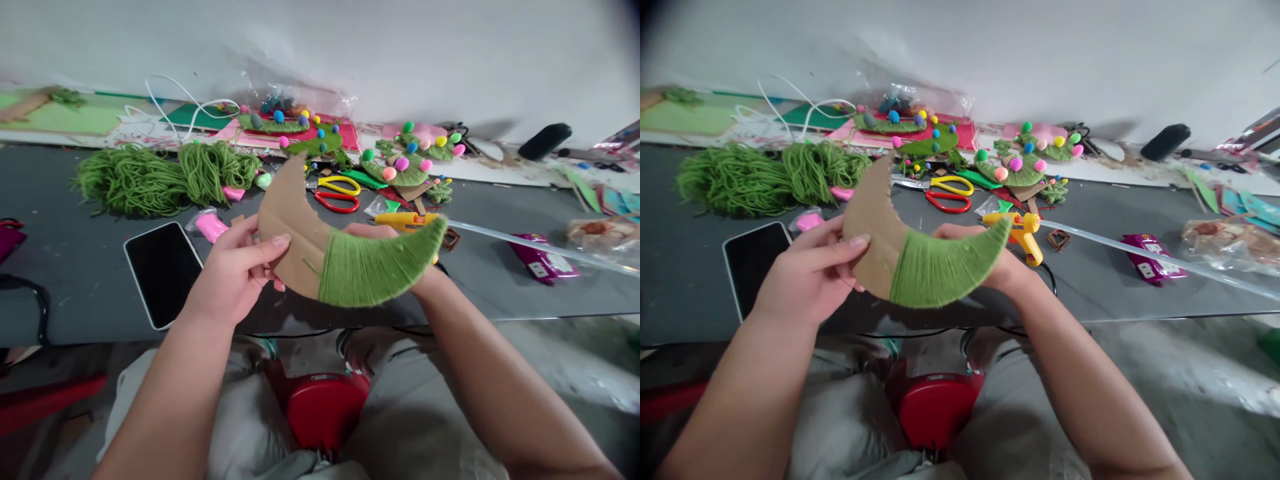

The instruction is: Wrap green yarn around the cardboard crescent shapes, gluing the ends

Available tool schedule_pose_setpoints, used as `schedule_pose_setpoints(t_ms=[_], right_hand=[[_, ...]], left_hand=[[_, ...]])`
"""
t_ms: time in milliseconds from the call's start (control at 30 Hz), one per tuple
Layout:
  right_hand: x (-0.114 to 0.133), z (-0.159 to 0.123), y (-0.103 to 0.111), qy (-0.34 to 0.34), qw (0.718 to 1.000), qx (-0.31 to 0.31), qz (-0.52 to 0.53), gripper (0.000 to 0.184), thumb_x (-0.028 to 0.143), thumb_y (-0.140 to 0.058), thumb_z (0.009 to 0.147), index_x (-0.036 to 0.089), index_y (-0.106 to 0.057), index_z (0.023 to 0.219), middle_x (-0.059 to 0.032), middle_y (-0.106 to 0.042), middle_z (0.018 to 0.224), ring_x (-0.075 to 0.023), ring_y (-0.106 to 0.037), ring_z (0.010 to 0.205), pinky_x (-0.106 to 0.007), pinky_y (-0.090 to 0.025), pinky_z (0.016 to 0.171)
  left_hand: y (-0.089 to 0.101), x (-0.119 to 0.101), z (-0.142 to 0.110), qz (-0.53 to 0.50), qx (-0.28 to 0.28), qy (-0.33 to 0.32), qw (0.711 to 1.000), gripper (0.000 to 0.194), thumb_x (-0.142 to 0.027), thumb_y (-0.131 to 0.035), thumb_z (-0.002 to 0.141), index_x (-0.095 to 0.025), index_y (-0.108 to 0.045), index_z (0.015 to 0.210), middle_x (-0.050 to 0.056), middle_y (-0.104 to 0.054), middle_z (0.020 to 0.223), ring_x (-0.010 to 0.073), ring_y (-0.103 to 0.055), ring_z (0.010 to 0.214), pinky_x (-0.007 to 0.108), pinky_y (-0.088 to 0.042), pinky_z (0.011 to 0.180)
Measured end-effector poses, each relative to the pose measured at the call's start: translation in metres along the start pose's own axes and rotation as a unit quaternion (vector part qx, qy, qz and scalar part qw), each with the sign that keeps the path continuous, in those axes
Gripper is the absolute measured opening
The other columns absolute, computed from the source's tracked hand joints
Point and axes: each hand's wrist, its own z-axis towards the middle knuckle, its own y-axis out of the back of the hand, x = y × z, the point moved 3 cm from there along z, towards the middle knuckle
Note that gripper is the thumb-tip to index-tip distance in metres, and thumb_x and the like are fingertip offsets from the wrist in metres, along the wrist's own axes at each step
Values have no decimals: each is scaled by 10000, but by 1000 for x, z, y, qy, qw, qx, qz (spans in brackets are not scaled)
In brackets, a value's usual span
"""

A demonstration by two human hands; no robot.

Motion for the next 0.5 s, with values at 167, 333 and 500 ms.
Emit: schedule_pose_setpoints(t_ms=[167,333,500], right_hand=[[12,7,13,39,999,2,-33,287,407,-544,989,165,-681,918,-17,-656,811,-131,-546,726,-255,-423,677],[19,4,20,18,998,3,-57,297,415,-558,986,170,-667,859,3,-577,727,-115,-459,647,-248,-363,596],[47,-12,17,1,995,-36,-95,270,367,-544,1001,176,-676,863,-1,-608,721,-122,-500,653,-262,-369,616]], left_hand=[[-8,1,-4,118,60,21,991,200,-253,-769,783,-204,-712,969,16,-648,688,132,-570,491,199,-453,360],[-10,5,-3,167,48,6,985,214,-239,-801,744,-201,-705,931,17,-661,665,148,-590,497,206,-471,377],[-7,2,0,209,-50,-80,973,200,-221,-794,770,-219,-700,947,-9,-674,702,143,-621,541,196,-469,400]])
